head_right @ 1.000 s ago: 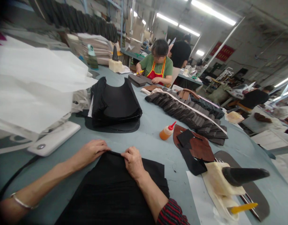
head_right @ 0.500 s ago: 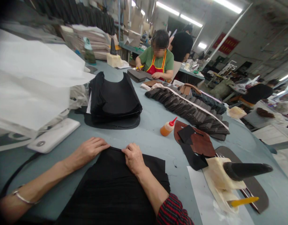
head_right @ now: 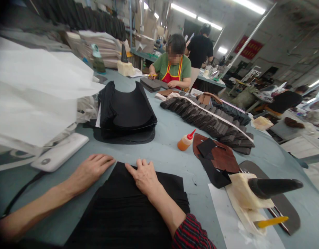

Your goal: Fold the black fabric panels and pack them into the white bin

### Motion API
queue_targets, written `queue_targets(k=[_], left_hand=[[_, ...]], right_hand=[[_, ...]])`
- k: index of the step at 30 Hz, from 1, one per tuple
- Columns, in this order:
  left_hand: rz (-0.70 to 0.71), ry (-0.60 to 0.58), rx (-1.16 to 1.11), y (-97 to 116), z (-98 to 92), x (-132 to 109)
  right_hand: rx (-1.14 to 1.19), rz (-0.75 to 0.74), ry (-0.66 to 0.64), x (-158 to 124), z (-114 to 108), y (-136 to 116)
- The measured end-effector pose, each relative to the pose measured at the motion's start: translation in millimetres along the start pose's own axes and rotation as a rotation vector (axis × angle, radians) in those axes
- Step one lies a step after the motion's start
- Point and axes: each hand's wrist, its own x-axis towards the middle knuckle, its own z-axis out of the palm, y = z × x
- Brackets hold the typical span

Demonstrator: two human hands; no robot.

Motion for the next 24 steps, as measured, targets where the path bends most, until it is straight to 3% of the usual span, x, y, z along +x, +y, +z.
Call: queue_targets(k=[2, 5, 8, 13, 19, 24], left_hand=[[-0.112, -0.046, -0.045, 17.6, -8.4, 6.8], [-0.175, -0.118, -0.037, 55.4, -11.7, 14.6], [-0.235, -0.201, 0.062, 81.9, -6.8, 12.9], [-0.212, -0.281, 0.11, 84.1, -9.4, 9.8], [-0.173, -0.26, 0.216, 92.3, -19.4, 25.1], [-0.001, -0.204, 0.268, 108.3, -12.9, 35.5]], right_hand=[[0.012, 0.002, 0.012, 1.3, 1.9, -1.7], [0.084, 0.021, 0.095, -2.8, 10.8, 4.0], [0.33, 0.079, 0.219, -19.9, 22.1, 23.3], [0.628, 0.172, 0.327, -75.3, 25.6, 64.6], [0.569, 0.301, 0.356, -139.4, 17.2, 94.0], [0.489, 0.401, 0.44, -167.1, 22.5, 99.2]])
